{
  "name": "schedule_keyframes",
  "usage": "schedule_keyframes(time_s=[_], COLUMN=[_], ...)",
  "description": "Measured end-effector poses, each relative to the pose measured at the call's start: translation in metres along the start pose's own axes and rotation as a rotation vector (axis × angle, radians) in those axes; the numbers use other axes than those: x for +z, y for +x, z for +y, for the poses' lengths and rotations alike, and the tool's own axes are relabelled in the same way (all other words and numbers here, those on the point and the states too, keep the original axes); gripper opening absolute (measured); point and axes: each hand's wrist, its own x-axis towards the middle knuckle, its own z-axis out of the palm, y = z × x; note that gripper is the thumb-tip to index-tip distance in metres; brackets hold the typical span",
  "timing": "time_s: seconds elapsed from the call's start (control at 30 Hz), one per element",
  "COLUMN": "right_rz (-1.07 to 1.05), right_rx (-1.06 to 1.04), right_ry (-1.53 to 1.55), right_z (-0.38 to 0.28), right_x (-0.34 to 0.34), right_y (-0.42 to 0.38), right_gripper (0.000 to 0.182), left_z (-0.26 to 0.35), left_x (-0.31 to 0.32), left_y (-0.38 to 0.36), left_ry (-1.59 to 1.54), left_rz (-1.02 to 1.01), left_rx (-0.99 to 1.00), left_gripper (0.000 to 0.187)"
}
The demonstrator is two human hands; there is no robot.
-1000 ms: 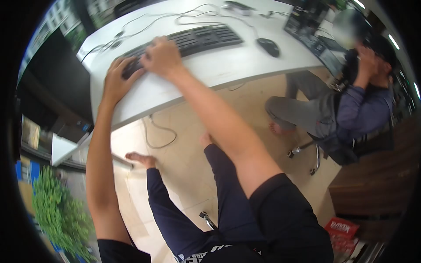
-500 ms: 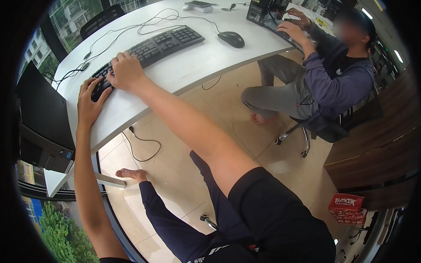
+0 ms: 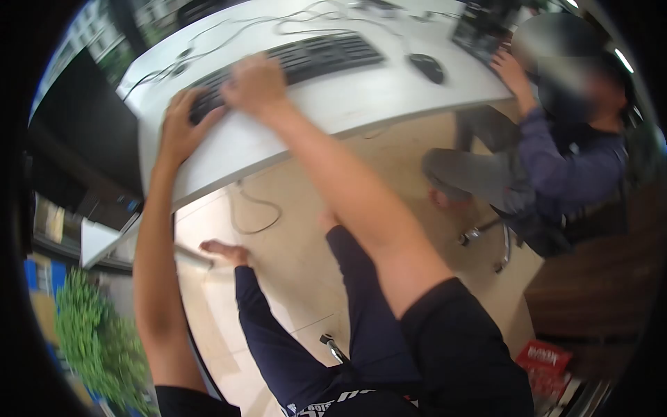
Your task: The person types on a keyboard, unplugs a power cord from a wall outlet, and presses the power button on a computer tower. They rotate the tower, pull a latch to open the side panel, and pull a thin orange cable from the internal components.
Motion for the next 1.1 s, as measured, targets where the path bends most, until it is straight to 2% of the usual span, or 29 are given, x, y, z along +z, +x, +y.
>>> schedule_keyframes(time_s=[0.07,0.1,0.17,0.27,0.37,0.43,0.53,0.63,0.67,0.7,0.77,0.8,0.83,0.93,1.0,1.03,1.1], right_rz=[-0.079,-0.048,-0.078,-0.132,-0.169,-0.177,-0.052,-0.058,-0.291,-0.216,-0.212,-0.122,-0.297,0.181,0.269,0.198,-0.16], right_rx=[0.034,0.019,-0.001,-0.012,0.004,0.006,-0.061,-0.084,0.102,0.075,0.087,0.07,0.152,0.118,0.083,0.086,0.242], right_ry=[0.046,0.077,0.101,0.112,0.107,0.088,0.03,0.029,0.123,0.043,0.155,0.271,0.26,0.473,0.647,0.744,0.765], right_z=[-0.006,-0.002,-0.004,-0.003,-0.003,-0.002,-0.001,-0.005,-0.016,-0.013,-0.008,-0.009,-0.024,-0.054,-0.076,-0.09,-0.113], right_x=[-0.009,-0.002,-0.005,-0.007,-0.009,-0.007,-0.005,-0.013,-0.033,-0.024,-0.036,-0.046,-0.083,-0.122,-0.115,-0.104,-0.069], right_y=[0.002,0.0,0.0,0.0,0.001,-0.001,-0.001,-0.001,0.009,0.004,0.0,-0.007,-0.016,-0.116,-0.179,-0.216,-0.294], right_gripper=[0.03,0.03,0.031,0.034,0.036,0.037,0.028,0.031,0.036,0.031,0.027,0.024,0.032,0.02,0.012,0.01,0.009], left_z=[-0.001,-0.001,-0.001,-0.011,-0.012,-0.011,-0.012,-0.015,0.001,0.017,0.015,0.015,0.013,0.013,0.014,0.006,-0.005], left_x=[0.0,0.001,0.003,0.008,0.011,0.01,0.009,0.012,0.0,-0.012,-0.008,-0.007,-0.005,0.0,-0.001,-0.003,-0.001], left_y=[-0.003,-0.003,-0.004,-0.006,-0.006,-0.007,-0.005,-0.004,-0.002,0.001,-0.005,-0.005,-0.002,0.0,-0.002,0.0,0.001], left_ry=[-0.018,-0.049,-0.049,0.05,0.059,0.052,0.036,0.09,0.061,0.036,0.015,-0.011,-0.038,0.033,0.038,0.054,0.095], left_rz=[0.037,0.059,0.058,-0.008,-0.016,0.007,0.019,0.066,-0.01,-0.096,-0.024,-0.011,0.007,0.027,-0.033,-0.096,-0.044], left_rx=[-0.016,-0.034,-0.099,-0.039,-0.09,-0.051,-0.02,0.035,-0.084,-0.199,-0.154,-0.139,-0.118,0.02,-0.043,-0.063,0.12], left_gripper=[0.061,0.062,0.055,0.054,0.06,0.056,0.054,0.055,0.064,0.073,0.069,0.068,0.066,0.057,0.059,0.063,0.053])
